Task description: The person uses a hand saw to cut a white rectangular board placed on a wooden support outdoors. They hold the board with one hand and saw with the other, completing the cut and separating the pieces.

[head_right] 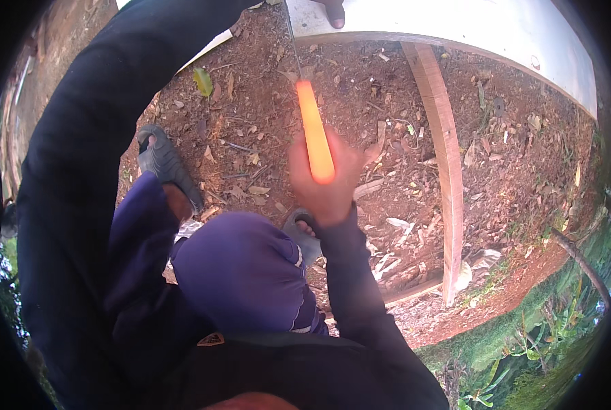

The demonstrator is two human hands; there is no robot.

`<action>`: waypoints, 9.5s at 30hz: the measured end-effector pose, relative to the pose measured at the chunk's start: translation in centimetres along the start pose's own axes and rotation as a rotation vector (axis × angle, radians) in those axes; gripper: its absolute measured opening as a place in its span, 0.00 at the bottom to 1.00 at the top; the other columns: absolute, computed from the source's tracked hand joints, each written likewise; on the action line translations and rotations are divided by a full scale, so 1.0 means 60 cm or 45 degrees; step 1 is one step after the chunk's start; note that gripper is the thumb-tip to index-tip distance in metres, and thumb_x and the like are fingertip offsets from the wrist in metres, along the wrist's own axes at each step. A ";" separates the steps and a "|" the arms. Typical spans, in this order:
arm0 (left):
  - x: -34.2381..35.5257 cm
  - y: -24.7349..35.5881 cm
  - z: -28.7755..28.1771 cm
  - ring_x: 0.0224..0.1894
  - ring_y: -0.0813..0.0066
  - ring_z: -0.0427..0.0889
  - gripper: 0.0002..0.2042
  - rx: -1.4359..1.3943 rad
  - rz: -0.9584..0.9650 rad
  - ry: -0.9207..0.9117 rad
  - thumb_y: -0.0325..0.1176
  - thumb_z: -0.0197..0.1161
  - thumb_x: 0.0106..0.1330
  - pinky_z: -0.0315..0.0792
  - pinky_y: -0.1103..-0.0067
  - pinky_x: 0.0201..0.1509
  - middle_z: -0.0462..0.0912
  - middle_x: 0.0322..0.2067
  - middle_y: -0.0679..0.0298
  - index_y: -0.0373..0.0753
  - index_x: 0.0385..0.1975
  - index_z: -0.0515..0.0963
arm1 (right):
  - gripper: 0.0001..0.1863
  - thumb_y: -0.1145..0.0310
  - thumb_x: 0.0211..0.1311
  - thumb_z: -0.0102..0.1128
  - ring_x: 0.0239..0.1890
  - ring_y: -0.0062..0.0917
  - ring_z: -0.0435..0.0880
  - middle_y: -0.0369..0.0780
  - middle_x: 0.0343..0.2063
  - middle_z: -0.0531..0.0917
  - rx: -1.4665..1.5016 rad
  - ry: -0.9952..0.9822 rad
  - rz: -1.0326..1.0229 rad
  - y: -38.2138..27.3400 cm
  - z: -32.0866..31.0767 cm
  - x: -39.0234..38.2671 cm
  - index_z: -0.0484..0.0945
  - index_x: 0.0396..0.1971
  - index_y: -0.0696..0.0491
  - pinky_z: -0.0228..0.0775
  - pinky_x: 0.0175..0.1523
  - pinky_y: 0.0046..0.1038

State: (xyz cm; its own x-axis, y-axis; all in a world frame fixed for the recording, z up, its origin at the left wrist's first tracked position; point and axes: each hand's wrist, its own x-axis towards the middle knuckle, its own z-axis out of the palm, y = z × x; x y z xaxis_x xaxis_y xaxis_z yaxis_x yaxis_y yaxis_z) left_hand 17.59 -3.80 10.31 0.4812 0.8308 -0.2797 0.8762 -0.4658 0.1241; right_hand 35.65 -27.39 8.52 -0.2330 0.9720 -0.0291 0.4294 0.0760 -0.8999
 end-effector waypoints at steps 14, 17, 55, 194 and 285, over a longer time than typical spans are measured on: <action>0.015 0.009 -0.017 0.58 0.55 0.82 0.41 0.036 0.109 0.026 0.62 0.78 0.43 0.56 0.43 0.71 0.87 0.50 0.59 0.48 0.59 0.81 | 0.07 0.75 0.56 0.66 0.14 0.31 0.80 0.42 0.14 0.76 0.092 0.090 0.084 0.013 0.026 0.073 0.76 0.25 0.56 0.68 0.22 0.31; -0.016 -0.012 -0.008 0.60 0.55 0.81 0.43 0.013 0.031 -0.045 0.63 0.78 0.43 0.54 0.39 0.72 0.86 0.51 0.59 0.48 0.62 0.78 | 0.04 0.76 0.56 0.66 0.16 0.29 0.81 0.42 0.14 0.77 0.055 -0.027 0.111 0.031 0.005 -0.052 0.79 0.28 0.59 0.71 0.24 0.31; -0.008 -0.017 0.034 0.66 0.61 0.76 0.49 0.016 -0.120 -0.009 0.66 0.77 0.43 0.43 0.42 0.79 0.76 0.67 0.65 0.55 0.69 0.72 | 0.04 0.76 0.56 0.65 0.17 0.32 0.84 0.43 0.15 0.79 -0.047 0.001 0.030 0.020 -0.030 -0.106 0.82 0.30 0.61 0.73 0.25 0.32; 0.022 0.001 0.009 0.66 0.52 0.76 0.45 0.021 -0.026 0.064 0.60 0.78 0.46 0.55 0.46 0.74 0.78 0.64 0.57 0.46 0.66 0.76 | 0.03 0.74 0.57 0.65 0.19 0.39 0.82 0.46 0.19 0.78 0.155 0.111 -0.074 0.049 0.037 0.024 0.81 0.30 0.56 0.70 0.26 0.34; -0.181 0.090 0.263 0.60 0.56 0.80 0.22 -2.339 -0.740 0.894 0.34 0.55 0.77 0.76 0.65 0.65 0.75 0.64 0.51 0.33 0.68 0.68 | 0.07 0.71 0.58 0.66 0.18 0.31 0.77 0.41 0.17 0.77 -0.119 0.315 0.387 0.158 -0.170 -0.410 0.80 0.28 0.60 0.67 0.26 0.32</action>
State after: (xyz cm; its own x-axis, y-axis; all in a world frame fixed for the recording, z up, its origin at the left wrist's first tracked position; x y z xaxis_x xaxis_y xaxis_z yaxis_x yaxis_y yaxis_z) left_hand 16.69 -20.15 -0.99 -0.2730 0.8962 -0.3498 -0.3235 0.2569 0.9107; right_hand 54.36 -48.29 5.13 0.1293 0.9765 -0.1722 0.5266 -0.2148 -0.8225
